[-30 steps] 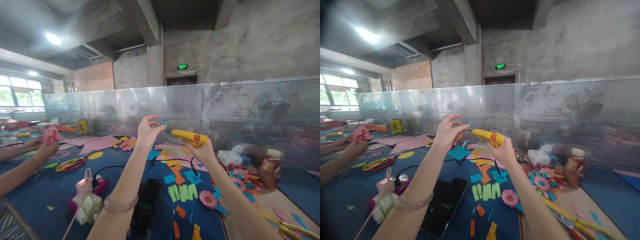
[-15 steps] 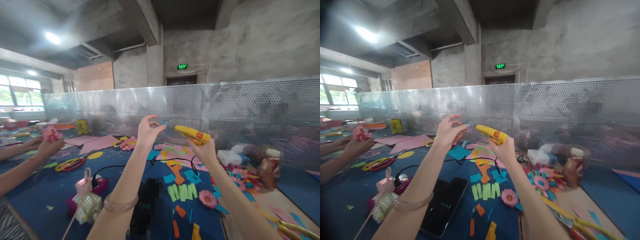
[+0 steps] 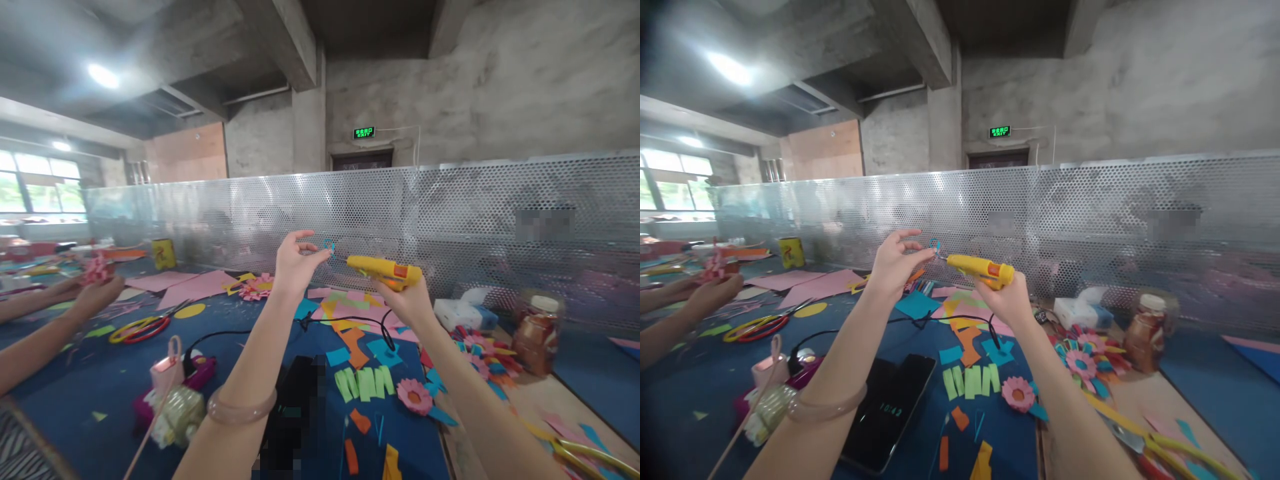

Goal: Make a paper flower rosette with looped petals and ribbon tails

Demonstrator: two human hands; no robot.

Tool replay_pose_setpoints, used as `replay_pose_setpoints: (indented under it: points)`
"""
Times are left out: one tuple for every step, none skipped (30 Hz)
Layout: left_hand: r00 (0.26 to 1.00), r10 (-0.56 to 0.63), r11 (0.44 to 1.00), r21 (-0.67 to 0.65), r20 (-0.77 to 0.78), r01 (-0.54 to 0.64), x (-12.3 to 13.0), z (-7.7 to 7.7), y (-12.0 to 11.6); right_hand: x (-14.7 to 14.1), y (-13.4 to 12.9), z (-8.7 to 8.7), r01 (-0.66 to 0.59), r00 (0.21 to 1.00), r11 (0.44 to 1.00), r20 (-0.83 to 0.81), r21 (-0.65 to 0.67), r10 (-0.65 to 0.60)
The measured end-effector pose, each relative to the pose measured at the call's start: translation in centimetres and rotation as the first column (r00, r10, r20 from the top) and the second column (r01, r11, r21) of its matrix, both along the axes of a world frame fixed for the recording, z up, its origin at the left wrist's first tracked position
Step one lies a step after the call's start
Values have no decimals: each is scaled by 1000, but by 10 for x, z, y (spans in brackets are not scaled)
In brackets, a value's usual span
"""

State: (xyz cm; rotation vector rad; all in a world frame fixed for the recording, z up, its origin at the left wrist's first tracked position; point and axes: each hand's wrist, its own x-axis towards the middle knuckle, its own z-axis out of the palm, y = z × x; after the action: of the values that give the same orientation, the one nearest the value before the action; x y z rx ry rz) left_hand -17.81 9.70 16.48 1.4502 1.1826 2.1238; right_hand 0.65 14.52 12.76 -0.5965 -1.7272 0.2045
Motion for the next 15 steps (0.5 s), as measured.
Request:
replay_pose_setpoints:
  points:
    - [1000,3,1000,0,1,-3,0,0,0,1,0,0,-16,1000,1000,21,-11,16]
    - [1000,7,1000,-1,2,-7,0,1,-1,2,-1,1,-26,999,999,37,-19,27]
    - [1000,11,1000,-1,4,-11,0,1,-1,2,-1,2,-30,998,999,48,-23,31]
    - [1000,13,1000,-3,5,-13,0,1,-2,3,-1,2,-32,998,999,57,-27,34]
    - [1000,15,1000,-5,6,-15,0,2,-3,3,-2,3,-35,997,999,69,-31,37]
    - [1000,14,1000,-7,7,-14,0,3,-4,3,-2,3,-36,996,999,80,-35,39]
    - [1000,13,1000,-8,8,-13,1,3,-5,3,-1,3,-36,995,999,89,-38,40]
    - [1000,11,1000,-10,8,-11,1,4,-6,4,-1,4,-35,995,999,96,-40,39]
    - [1000,9,1000,-11,7,-9,1,5,-7,4,-1,4,-33,994,999,99,-42,37]
    - [1000,8,1000,-12,6,-8,2,5,-8,4,-1,3,-33,994,999,103,-42,37]
    - [1000,7,1000,-13,6,-7,2,5,-9,4,0,3,-35,993,998,109,-42,40]
    - [1000,6,1000,-13,5,-6,2,5,-9,3,0,3,-40,992,998,116,-42,45]
    - [1000,5,1000,-11,2,-5,2,5,-10,3,1,2,-44,991,998,123,-41,49]
    - [1000,5,1000,-8,-2,-5,2,5,-9,2,1,2,-44,991,998,125,-39,48]
    - [1000,6,1000,-5,-6,-6,2,5,-9,2,2,1,-39,992,999,122,-35,43]
